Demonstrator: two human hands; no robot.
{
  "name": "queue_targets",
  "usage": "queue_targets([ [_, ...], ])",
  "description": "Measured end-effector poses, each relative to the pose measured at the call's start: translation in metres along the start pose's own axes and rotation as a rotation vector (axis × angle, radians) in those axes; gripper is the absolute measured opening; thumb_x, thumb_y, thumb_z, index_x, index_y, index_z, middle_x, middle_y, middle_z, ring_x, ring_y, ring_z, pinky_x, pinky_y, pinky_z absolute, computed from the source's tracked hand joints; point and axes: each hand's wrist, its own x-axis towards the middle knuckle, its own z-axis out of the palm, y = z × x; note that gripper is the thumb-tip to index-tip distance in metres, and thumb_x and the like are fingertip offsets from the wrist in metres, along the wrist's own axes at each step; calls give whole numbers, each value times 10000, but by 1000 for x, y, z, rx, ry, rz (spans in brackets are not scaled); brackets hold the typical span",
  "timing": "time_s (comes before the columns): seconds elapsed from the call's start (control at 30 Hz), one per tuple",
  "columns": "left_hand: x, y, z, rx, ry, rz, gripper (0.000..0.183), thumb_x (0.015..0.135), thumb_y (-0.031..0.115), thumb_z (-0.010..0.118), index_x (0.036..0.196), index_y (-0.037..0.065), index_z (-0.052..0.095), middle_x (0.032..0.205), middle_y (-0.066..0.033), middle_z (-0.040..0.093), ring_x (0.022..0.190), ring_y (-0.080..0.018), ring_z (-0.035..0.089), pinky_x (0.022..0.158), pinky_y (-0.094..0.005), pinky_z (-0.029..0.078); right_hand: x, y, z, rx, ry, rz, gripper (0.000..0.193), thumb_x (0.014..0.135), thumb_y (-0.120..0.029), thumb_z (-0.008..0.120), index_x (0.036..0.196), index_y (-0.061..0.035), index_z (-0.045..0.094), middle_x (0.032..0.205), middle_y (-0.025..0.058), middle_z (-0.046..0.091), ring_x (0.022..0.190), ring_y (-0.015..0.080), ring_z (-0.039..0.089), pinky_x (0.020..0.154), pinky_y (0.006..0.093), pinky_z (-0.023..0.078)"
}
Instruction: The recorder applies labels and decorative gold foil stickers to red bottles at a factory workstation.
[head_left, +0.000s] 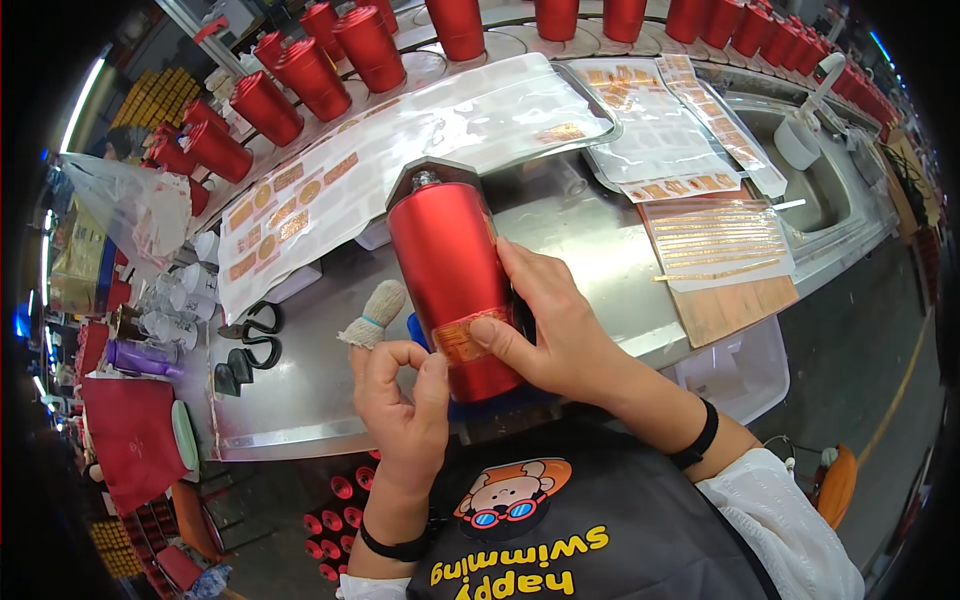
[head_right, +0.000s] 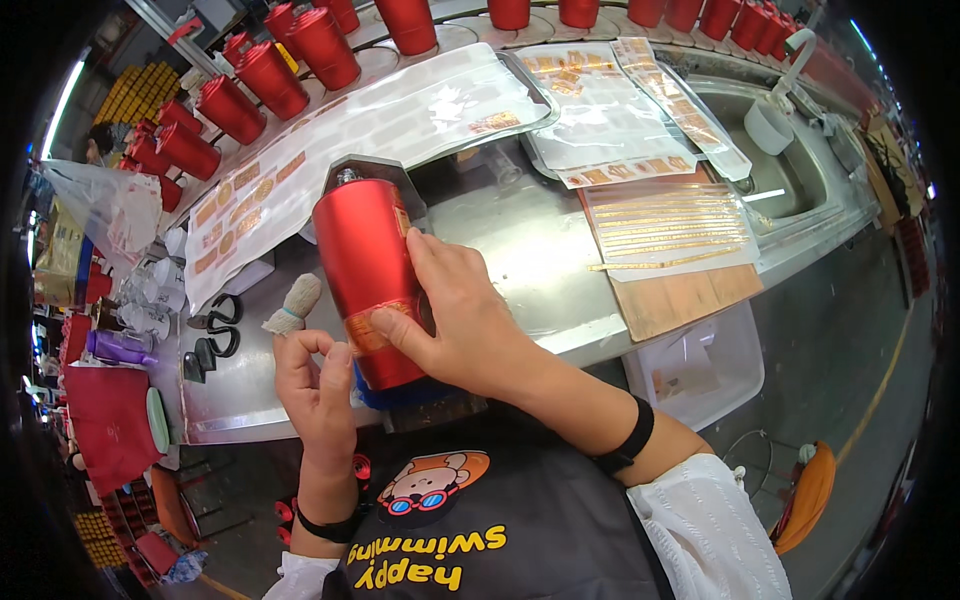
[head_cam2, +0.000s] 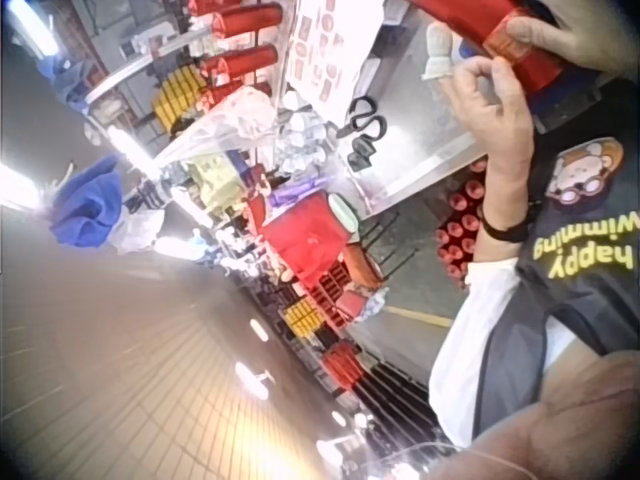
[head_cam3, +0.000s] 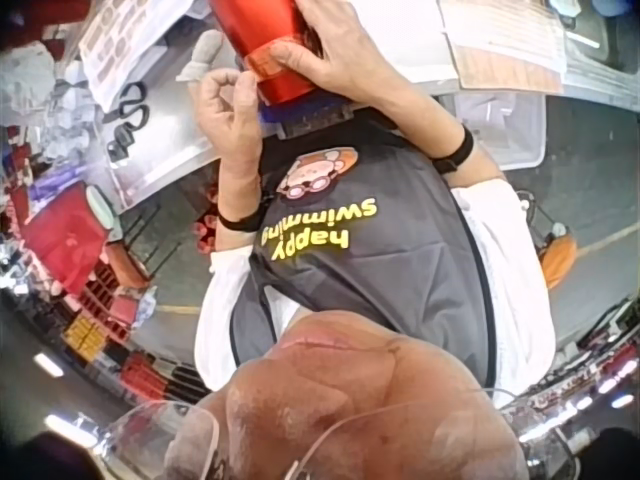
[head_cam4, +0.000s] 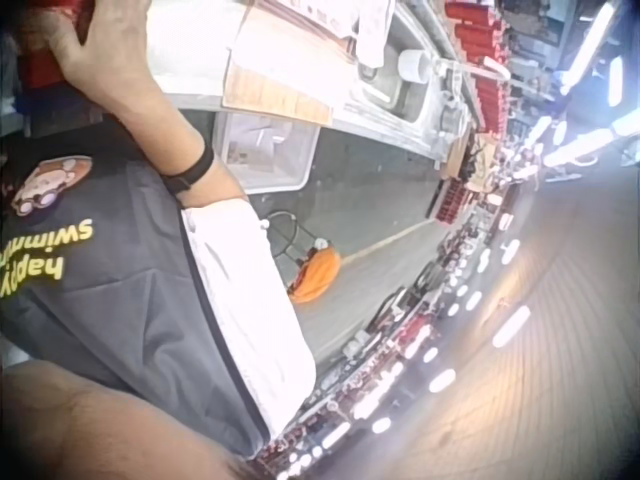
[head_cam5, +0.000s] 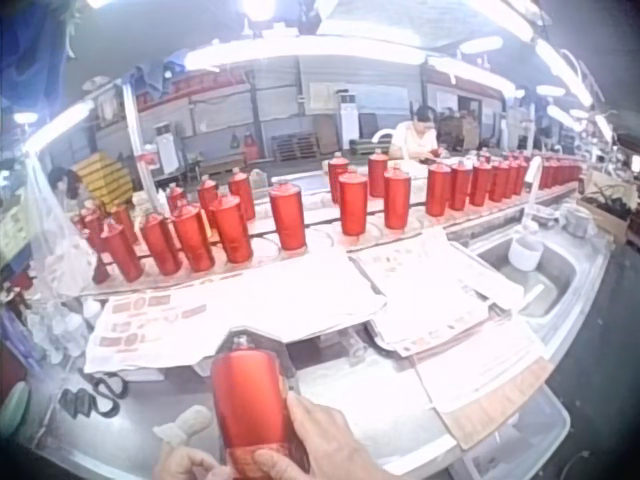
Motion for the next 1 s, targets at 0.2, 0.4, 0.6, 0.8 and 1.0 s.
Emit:
queue_targets([
  [0.2,-5,-5,3,-78,16,-57,110,894,123,555,865,26,511,1368,-222,464,1213,-199,436,1023,-327,322,-1,1,-2,52,-15,25,765,892,-414,599,1333,158,347,1319,288,446,1169,425,426,1025,456,334],
  [0.4,-5,-16,16,-328,89,-98,390,958,289,552,1160,-38,487,1340,-226,464,1282,-291,410,1082,-393,271,3,-7,1,-6,-8,15,757,902,-414,585,1334,160,346,1313,287,451,1175,423,426,1029,453,332],
  [0.6,2,-9,22,-386,-98,-170,687,990,393,475,1437,-82,261,1400,-216,409,1294,-268,413,1083,-359,296,-2,1,0,94,32,26,635,943,-344,540,1323,139,383,1308,280,462,1185,420,425,1026,446,339],
  [0.8,3,-22,21,-518,-91,-187,765,989,507,396,1442,-88,233,1419,-196,383,1323,-251,386,1100,-362,294,-3,5,-1,127,52,-8,482,982,-224,462,1327,109,413,1303,271,464,1161,422,442,1015,437,355],
  [1.0,8,-14,19,-655,-172,-216,796,948,395,558,1439,-119,200,1413,-214,389,1311,-248,403,1089,-351,306,-4,3,-2,113,67,-47,472,971,-202,483,1327,102,420,1304,268,464,1149,420,454,1010,435,363],
])
